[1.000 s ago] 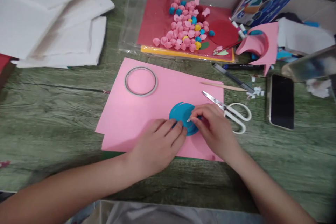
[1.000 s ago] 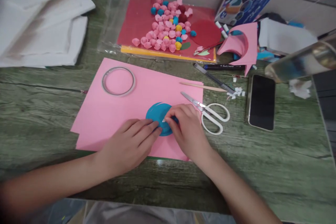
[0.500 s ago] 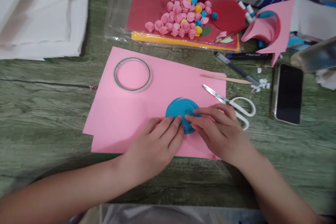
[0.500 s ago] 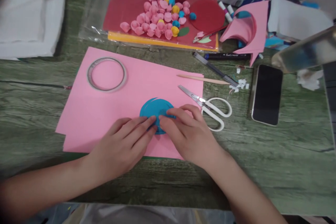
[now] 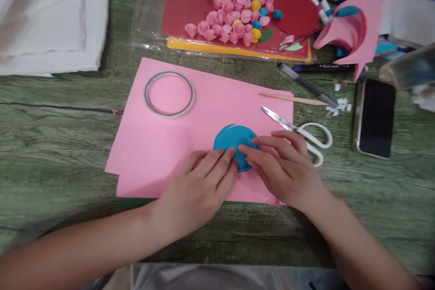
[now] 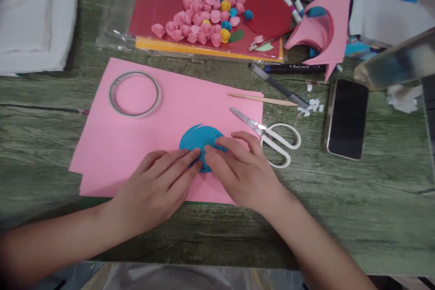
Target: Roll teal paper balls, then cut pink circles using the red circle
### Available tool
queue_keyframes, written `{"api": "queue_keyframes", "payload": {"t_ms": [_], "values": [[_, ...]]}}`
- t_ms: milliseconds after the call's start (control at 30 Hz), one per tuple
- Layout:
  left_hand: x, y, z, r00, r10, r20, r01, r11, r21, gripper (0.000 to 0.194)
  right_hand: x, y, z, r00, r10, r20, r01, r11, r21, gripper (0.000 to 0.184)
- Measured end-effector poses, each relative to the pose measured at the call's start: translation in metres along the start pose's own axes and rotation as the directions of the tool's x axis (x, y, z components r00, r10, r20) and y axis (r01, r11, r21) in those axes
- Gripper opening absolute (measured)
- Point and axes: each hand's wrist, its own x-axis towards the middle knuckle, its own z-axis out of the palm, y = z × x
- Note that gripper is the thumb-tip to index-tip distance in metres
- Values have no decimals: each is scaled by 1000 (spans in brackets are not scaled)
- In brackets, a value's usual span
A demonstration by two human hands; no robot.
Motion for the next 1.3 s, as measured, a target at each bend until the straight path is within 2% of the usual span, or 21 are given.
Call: {"api": "queue_keyframes", "payload": {"t_ms": [300, 533, 633, 833, 1100, 1300], "values": [[-1, 2, -1, 1000, -10, 10, 10, 1000, -12, 34, 1, -2, -1, 999, 9, 35, -9, 1000, -15, 19], [0, 0, 0, 1000, -6, 6, 6, 1000, 8, 35, 1, 0, 3, 995, 97, -25, -95, 994, 58, 20], [-1, 0, 0, 1000, 5, 4, -5, 1000, 18, 35, 0, 2, 5, 997, 69, -27, -67, 995, 76, 22], [-1, 3, 0, 1000, -14, -24, 15, 1000, 24, 35, -2, 0, 5, 999, 6, -48, -6, 1000, 4, 19], [-2, 5, 1, 998, -46, -43, 47, 999, 18, 35, -3, -4, 6, 997, 68, -39, -68, 998, 20, 25], [-3, -5, 0, 998, -24, -59, 22, 999, -34, 32, 1, -3, 6, 995, 83, -56, -81, 996, 49, 23]]}}
